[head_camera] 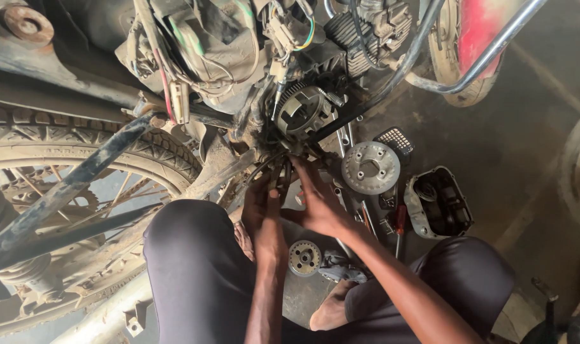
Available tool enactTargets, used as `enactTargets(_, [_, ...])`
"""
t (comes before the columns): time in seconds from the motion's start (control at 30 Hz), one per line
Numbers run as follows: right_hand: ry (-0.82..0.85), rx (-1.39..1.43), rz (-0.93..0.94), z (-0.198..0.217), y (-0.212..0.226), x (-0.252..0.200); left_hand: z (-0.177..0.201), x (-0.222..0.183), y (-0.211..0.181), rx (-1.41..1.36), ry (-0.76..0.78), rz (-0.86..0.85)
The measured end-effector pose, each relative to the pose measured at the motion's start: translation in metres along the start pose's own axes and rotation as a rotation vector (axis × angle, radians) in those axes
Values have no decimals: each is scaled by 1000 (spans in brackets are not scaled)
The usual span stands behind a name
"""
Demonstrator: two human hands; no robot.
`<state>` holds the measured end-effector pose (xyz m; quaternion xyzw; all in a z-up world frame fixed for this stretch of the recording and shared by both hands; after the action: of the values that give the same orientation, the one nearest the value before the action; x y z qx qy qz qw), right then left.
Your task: Repairing and cleaning motorcycle clutch assembly parts.
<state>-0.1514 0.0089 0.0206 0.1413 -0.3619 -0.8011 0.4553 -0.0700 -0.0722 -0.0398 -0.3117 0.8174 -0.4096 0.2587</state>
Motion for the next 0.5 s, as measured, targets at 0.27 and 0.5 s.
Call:
enactTargets(0.27, [-296, 43, 144, -4, 15, 1, 14, 2, -21, 304, -165, -93])
enactTargets(0.5, [-317, -24, 51, -1, 26, 5, 27, 3, -26, 508, -247, -105])
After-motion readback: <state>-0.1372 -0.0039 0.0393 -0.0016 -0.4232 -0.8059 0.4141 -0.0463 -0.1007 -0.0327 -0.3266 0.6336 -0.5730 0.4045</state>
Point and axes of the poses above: each hand's wrist, its own x-axis towards the middle knuckle, its own z-axis out of the back of the hand, y = z × x, the point moved 9 cm from there along x, towards the middle knuckle, and after that the axes turned 7 degrees about x, right-handed, at the moved point
